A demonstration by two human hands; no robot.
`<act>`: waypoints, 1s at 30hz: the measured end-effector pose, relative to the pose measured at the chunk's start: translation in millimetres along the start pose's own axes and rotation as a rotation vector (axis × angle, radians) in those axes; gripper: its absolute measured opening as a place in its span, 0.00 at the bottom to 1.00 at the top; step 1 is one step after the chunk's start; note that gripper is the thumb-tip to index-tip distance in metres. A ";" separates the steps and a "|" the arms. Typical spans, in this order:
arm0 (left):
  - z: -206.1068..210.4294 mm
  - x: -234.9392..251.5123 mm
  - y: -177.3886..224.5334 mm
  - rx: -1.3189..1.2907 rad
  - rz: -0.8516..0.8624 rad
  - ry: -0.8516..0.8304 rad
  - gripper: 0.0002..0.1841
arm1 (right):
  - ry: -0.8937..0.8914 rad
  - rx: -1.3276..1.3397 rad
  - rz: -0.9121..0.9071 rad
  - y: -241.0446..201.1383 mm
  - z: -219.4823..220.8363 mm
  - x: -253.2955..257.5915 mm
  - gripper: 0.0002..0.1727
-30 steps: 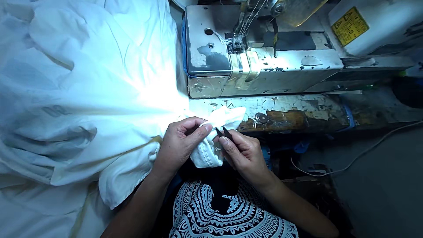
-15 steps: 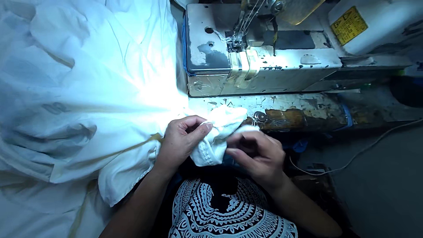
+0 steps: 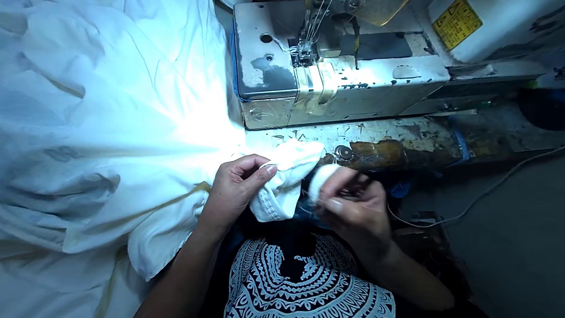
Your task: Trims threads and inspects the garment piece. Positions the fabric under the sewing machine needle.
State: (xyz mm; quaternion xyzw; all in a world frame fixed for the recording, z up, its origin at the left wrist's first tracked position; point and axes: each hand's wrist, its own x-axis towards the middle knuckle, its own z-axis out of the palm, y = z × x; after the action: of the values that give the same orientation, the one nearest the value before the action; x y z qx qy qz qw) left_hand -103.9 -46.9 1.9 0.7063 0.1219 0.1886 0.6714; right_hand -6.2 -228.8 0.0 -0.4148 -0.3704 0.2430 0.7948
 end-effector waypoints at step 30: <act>-10.3 2.1 3.2 -0.099 -0.151 -0.070 0.11 | 0.464 -1.600 0.004 -7.6 -114.5 34.0 0.15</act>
State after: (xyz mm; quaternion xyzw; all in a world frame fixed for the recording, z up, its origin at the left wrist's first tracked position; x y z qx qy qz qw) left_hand -106.7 -36.9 5.6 0.6670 0.1419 0.1183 0.7218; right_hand 105.6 -264.2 -24.0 -0.8947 -0.2573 -0.1837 0.3156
